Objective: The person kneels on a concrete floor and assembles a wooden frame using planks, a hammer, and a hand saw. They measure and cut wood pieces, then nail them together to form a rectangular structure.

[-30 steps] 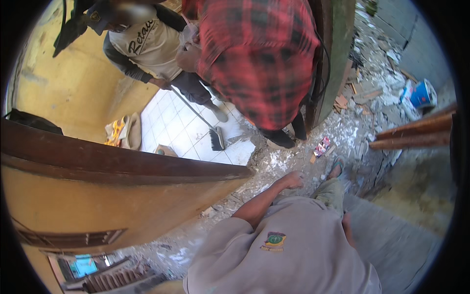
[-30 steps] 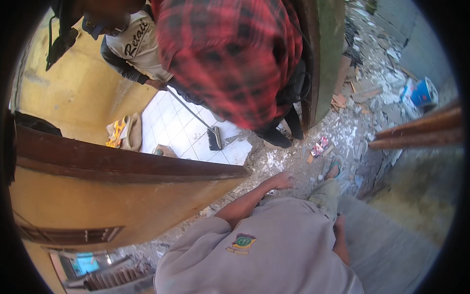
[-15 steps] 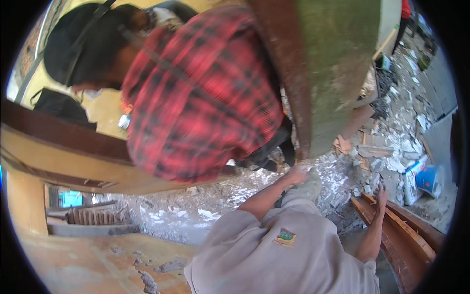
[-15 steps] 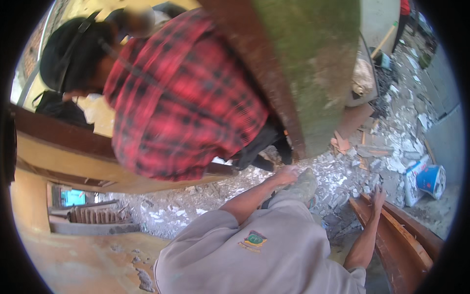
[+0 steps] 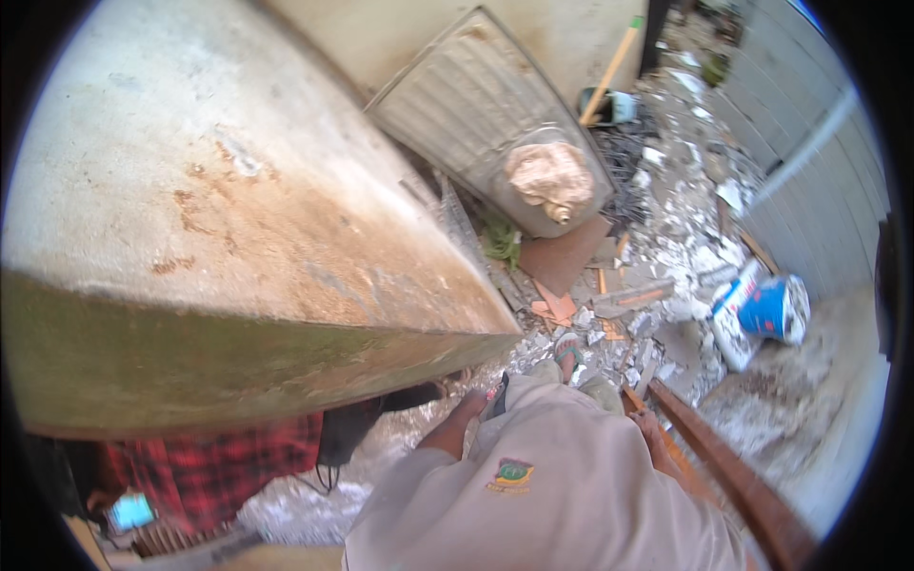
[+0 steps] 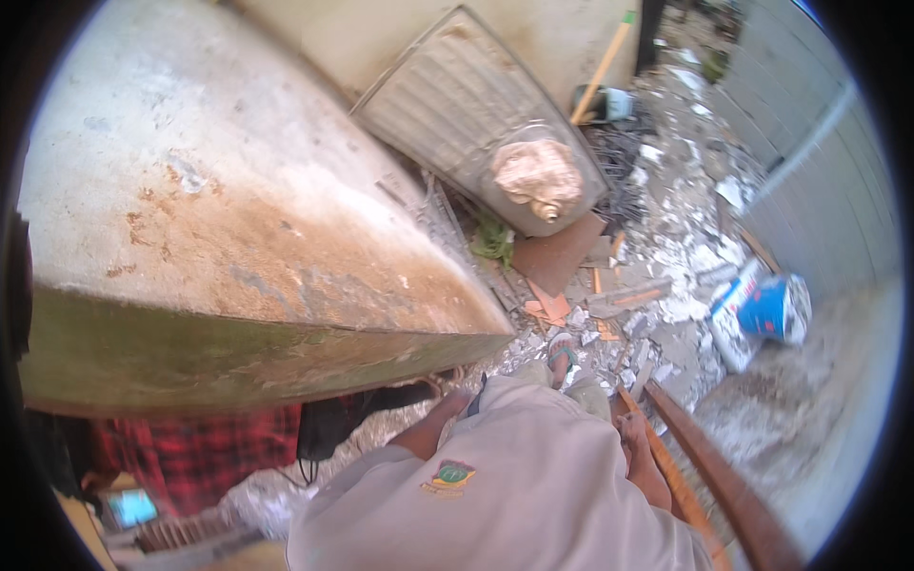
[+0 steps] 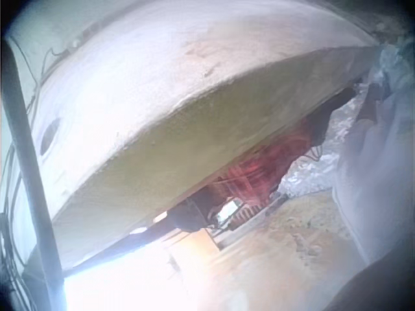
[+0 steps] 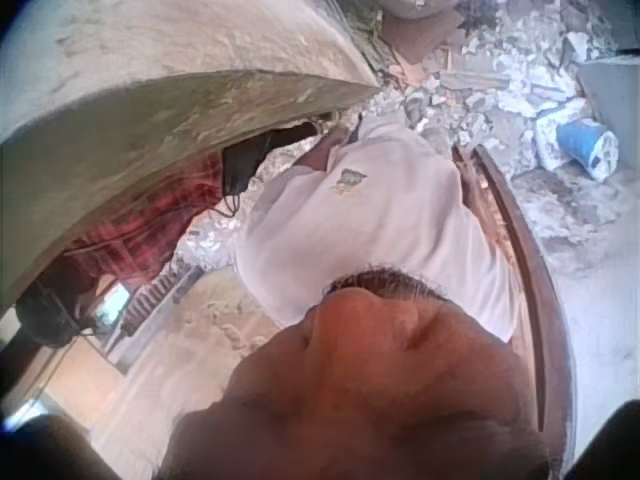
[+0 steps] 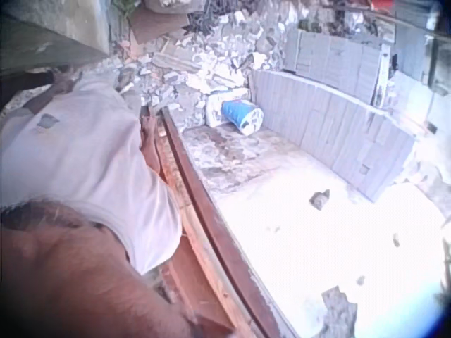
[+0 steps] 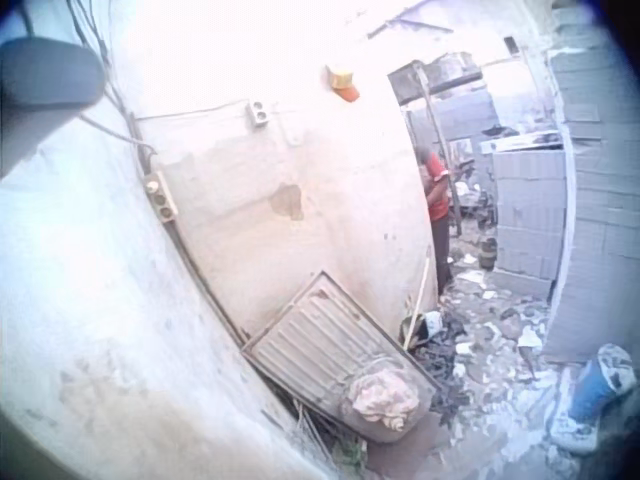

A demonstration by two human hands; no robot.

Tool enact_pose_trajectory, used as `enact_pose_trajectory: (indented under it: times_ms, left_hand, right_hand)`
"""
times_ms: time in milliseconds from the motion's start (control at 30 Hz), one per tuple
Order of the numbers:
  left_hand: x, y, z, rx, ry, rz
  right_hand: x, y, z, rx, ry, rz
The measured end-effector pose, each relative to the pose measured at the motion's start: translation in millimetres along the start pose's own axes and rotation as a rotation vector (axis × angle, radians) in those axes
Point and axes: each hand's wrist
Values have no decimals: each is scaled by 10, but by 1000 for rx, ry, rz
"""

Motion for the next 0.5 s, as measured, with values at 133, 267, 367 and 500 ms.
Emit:
enact_pose_trajectory:
  times_ms: [133, 267, 367, 500]
  left_hand:
    - [-1151, -788, -702, -66, -166, 1341]
    - [-2384, -1826, -451, -60, -16, 1552]
    - [-2316, -1410, 13, -661, -19, 1267]
    - [-1411, 14, 1013, -674, -603, 896]
  right_hand:
    - [-271, -227, -821, 170, -441, 199]
    - [-171, -662, -1969, 256, -876, 292]
    - [984, -1206, -2306, 521, -583, 596]
    - [2529, -1094, -1975, 848, -596, 799]
Point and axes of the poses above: each hand's wrist, its own z-axis away from the middle knuckle, its own y-axis out of the palm, x = y × z, and after that the axes turned 2 degrees about -x, right-handed
